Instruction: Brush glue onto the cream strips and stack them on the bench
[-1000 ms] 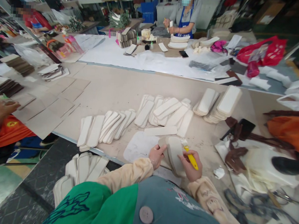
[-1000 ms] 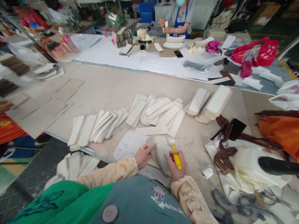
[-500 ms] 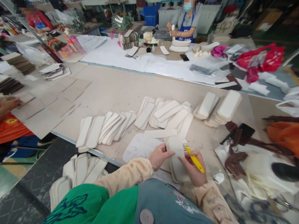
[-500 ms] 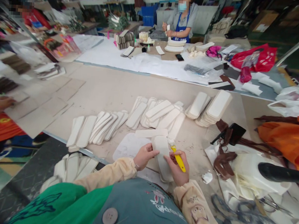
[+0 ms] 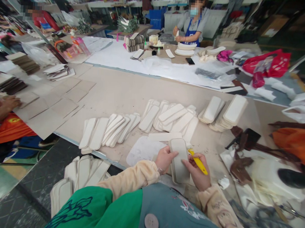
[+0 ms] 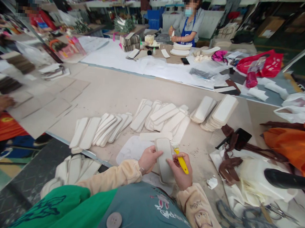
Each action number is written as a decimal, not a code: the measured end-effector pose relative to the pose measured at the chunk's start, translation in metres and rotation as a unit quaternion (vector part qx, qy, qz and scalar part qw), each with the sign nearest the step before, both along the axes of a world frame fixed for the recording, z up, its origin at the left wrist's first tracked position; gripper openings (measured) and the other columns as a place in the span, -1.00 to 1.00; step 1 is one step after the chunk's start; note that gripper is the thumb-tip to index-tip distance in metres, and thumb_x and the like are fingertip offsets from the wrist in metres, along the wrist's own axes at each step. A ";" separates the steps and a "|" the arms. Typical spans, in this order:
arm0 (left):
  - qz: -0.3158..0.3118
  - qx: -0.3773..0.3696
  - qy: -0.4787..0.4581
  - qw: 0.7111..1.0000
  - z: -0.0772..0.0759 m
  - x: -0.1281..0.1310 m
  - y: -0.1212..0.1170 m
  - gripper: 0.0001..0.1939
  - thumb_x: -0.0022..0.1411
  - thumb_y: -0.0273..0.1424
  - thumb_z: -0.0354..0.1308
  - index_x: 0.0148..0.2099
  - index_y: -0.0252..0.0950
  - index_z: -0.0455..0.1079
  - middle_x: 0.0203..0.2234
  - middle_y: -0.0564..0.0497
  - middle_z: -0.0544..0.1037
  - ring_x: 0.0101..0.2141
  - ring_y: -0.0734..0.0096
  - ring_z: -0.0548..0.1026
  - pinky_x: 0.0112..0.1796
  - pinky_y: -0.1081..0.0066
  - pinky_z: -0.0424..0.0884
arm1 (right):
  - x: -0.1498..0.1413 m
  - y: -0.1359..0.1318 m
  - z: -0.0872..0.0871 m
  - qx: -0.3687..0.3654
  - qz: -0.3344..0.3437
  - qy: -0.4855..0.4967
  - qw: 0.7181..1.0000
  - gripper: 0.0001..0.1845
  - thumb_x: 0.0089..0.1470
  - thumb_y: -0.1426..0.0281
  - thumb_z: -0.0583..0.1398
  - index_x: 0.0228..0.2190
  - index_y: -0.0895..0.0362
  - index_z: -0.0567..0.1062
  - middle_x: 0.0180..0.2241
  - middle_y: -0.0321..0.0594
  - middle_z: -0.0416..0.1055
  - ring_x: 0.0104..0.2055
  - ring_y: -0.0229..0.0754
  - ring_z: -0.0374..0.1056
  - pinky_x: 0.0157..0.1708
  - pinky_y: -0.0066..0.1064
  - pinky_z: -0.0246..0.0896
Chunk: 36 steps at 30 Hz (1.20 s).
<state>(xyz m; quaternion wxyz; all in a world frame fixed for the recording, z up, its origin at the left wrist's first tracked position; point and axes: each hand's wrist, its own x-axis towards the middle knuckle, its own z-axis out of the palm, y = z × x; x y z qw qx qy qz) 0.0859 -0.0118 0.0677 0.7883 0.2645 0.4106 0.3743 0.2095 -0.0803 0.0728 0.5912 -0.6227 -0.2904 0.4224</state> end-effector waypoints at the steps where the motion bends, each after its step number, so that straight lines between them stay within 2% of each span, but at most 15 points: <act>1: 0.003 -0.002 -0.008 1.000 0.002 -0.001 0.001 -0.63 -0.16 -0.31 0.38 -0.25 -0.32 0.49 -0.42 -0.04 0.60 -0.38 0.30 0.51 -0.32 0.38 0.39 | 0.000 0.000 0.000 0.004 0.005 0.006 1.000 -0.51 -0.21 0.31 0.42 -0.30 0.02 0.28 -0.37 -0.38 0.41 -0.37 -0.27 0.36 -0.34 -0.42 0.30; 4: 0.009 -0.009 -0.038 0.999 0.012 -0.003 0.005 -0.63 -0.18 -0.34 0.39 -0.26 -0.35 0.49 -0.42 -0.05 0.61 -0.38 0.28 0.53 -0.27 0.33 0.41 | -0.001 -0.001 -0.001 0.011 0.009 0.010 1.000 -0.50 -0.21 0.30 0.42 -0.29 0.01 0.27 -0.29 -0.34 0.42 -0.36 -0.28 0.36 -0.35 -0.42 0.31; 6: 0.020 -0.015 -0.055 0.998 0.018 -0.005 0.010 -0.63 -0.18 -0.35 0.40 -0.27 -0.37 0.48 -0.43 -0.07 0.61 -0.38 0.27 0.54 -0.24 0.29 0.43 | -0.001 -0.004 -0.001 0.008 0.019 0.002 1.000 -0.50 -0.19 0.29 0.42 -0.28 0.01 0.27 -0.25 -0.33 0.42 -0.43 -0.32 0.34 -0.43 -0.46 0.29; 12: 0.094 -0.041 -0.090 0.991 0.026 -0.016 0.040 -0.66 -0.21 -0.49 0.41 -0.30 -0.39 0.46 -0.44 -0.08 0.62 -0.25 0.18 0.57 -0.08 0.21 0.42 | 0.000 -0.015 -0.005 -0.004 0.050 -0.047 0.998 -0.49 -0.17 0.27 0.40 -0.25 -0.01 0.25 -0.15 -0.29 0.42 -0.51 -0.36 0.32 -0.51 -0.46 0.27; 15: 0.135 -0.052 -0.089 0.986 0.026 -0.024 0.058 -0.74 -0.11 -0.59 0.34 -0.29 -0.38 0.45 -0.41 -0.09 0.62 -0.18 0.19 0.57 -0.01 0.21 0.40 | 0.002 -0.018 -0.005 -0.009 0.047 -0.032 0.998 -0.48 -0.19 0.25 0.41 -0.27 0.00 0.25 -0.21 -0.30 0.46 -0.53 -0.35 0.33 -0.54 -0.47 0.26; 18: 0.167 -0.067 -0.095 0.979 0.026 -0.032 0.070 -0.73 -0.01 -0.66 0.24 -0.20 -0.36 0.45 -0.35 -0.09 0.62 -0.14 0.22 0.56 0.02 0.22 0.40 | 0.002 -0.018 -0.003 -0.021 0.027 -0.008 0.999 -0.48 -0.20 0.22 0.42 -0.30 0.01 0.25 -0.35 -0.32 0.50 -0.48 -0.29 0.38 -0.49 -0.46 0.30; 24: 0.194 -0.123 -0.102 0.968 0.025 -0.037 0.075 -0.64 0.14 -0.68 0.09 -0.02 -0.35 0.39 -0.28 -0.10 0.62 -0.16 0.24 0.57 -0.02 0.21 0.46 | -0.002 -0.018 -0.002 -0.028 0.024 0.023 0.999 -0.46 -0.22 0.23 0.42 -0.29 0.01 0.25 -0.40 -0.37 0.49 -0.43 -0.28 0.39 -0.41 -0.45 0.32; 27: 0.201 -0.136 -0.099 0.965 0.024 -0.037 0.076 -0.65 0.17 -0.67 0.07 0.00 -0.33 0.39 -0.28 -0.09 0.61 -0.16 0.24 0.57 -0.03 0.19 0.47 | -0.001 -0.019 -0.005 -0.027 0.051 0.034 0.998 -0.43 -0.26 0.24 0.44 -0.28 0.01 0.25 -0.39 -0.37 0.47 -0.38 -0.25 0.39 -0.35 -0.39 0.34; 31: 0.226 -0.153 -0.086 0.958 0.018 -0.039 0.081 -0.67 0.17 -0.65 0.12 -0.03 -0.32 0.40 -0.26 -0.09 0.60 -0.14 0.21 0.56 -0.04 0.15 0.47 | 0.004 -0.023 -0.010 -0.011 0.134 -0.016 0.991 -0.41 -0.31 0.28 0.45 -0.28 0.01 0.26 -0.33 -0.37 0.44 -0.31 -0.21 0.39 -0.26 -0.31 0.34; 33: 0.235 -0.169 -0.076 0.954 0.011 -0.040 0.083 -0.68 0.17 -0.65 0.12 -0.04 -0.32 0.41 -0.26 -0.09 0.60 -0.12 0.20 0.55 -0.04 0.15 0.47 | 0.006 -0.026 -0.013 0.008 0.171 -0.059 0.983 -0.43 -0.29 0.32 0.44 -0.26 0.01 0.27 -0.28 -0.35 0.44 -0.28 -0.20 0.38 -0.20 -0.29 0.32; 36: 0.244 -0.176 -0.058 0.952 -0.006 -0.046 0.086 -0.67 0.17 -0.66 0.10 -0.02 -0.32 0.40 -0.26 -0.08 0.59 -0.09 0.23 0.53 -0.03 0.19 0.46 | 0.008 -0.032 -0.016 0.010 0.188 -0.098 0.977 -0.49 -0.22 0.33 0.40 -0.25 0.01 0.27 -0.17 -0.29 0.46 -0.25 -0.18 0.41 -0.16 -0.26 0.31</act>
